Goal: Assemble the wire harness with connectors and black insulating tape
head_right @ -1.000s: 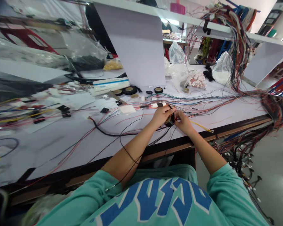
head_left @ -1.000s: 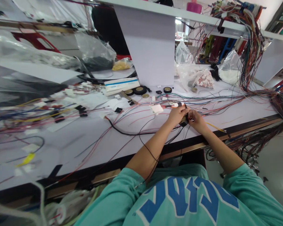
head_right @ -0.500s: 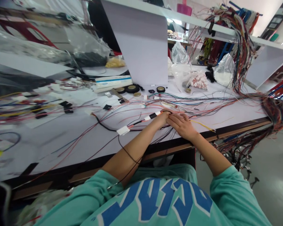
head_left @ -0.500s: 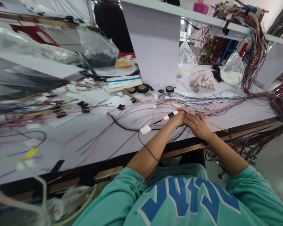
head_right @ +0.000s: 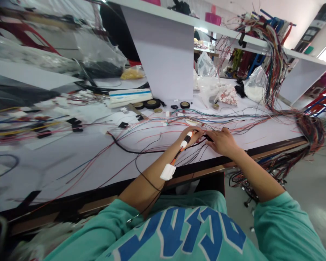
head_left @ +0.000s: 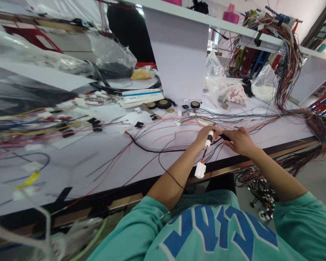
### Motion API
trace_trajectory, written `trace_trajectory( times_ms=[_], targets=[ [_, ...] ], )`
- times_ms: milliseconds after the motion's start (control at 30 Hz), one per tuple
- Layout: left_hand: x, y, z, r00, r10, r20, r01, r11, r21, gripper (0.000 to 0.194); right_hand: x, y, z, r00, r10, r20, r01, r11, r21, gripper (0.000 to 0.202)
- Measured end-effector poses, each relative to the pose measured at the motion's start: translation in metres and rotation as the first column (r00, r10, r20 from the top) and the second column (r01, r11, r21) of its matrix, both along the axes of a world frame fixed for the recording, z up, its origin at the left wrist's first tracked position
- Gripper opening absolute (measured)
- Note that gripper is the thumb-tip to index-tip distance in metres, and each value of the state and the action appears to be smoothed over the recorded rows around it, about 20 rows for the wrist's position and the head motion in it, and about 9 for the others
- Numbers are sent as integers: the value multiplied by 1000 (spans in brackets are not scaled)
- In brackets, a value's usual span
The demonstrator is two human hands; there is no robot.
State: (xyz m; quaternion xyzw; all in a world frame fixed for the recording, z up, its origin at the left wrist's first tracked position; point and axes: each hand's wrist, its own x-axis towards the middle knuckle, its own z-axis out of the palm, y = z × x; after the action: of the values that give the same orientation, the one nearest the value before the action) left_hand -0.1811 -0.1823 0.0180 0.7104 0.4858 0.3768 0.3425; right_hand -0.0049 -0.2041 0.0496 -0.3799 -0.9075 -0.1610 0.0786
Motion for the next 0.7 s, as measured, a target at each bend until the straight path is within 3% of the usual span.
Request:
trace_trajectory(
  times_ms=[100,300,433,567,700],
  targets=[
    [-1,-4,7,998,-13,-61,17,997,71,26,-4,12,1,997,-63,-38,61,996,-68,28],
    [-1,-5,10,992,-12,-126,23,996,82,29,-12,37,-19,975,16,-222,-48,989,-140,34],
    [-2,-3,9,992,-22,-125,30,997,69,26,-11,50,-33,940,55,-337,-112,982,-154,26],
    [-3,-3,14,950,-64,-307,87,994,62,16,-10,53,-40,874,7,-487,-121,972,-204,24],
    [-1,-7,20,871,17,-492,50,991,122,14,-14,51,-47,786,-65,-615,-169,934,-314,26]
  ],
)
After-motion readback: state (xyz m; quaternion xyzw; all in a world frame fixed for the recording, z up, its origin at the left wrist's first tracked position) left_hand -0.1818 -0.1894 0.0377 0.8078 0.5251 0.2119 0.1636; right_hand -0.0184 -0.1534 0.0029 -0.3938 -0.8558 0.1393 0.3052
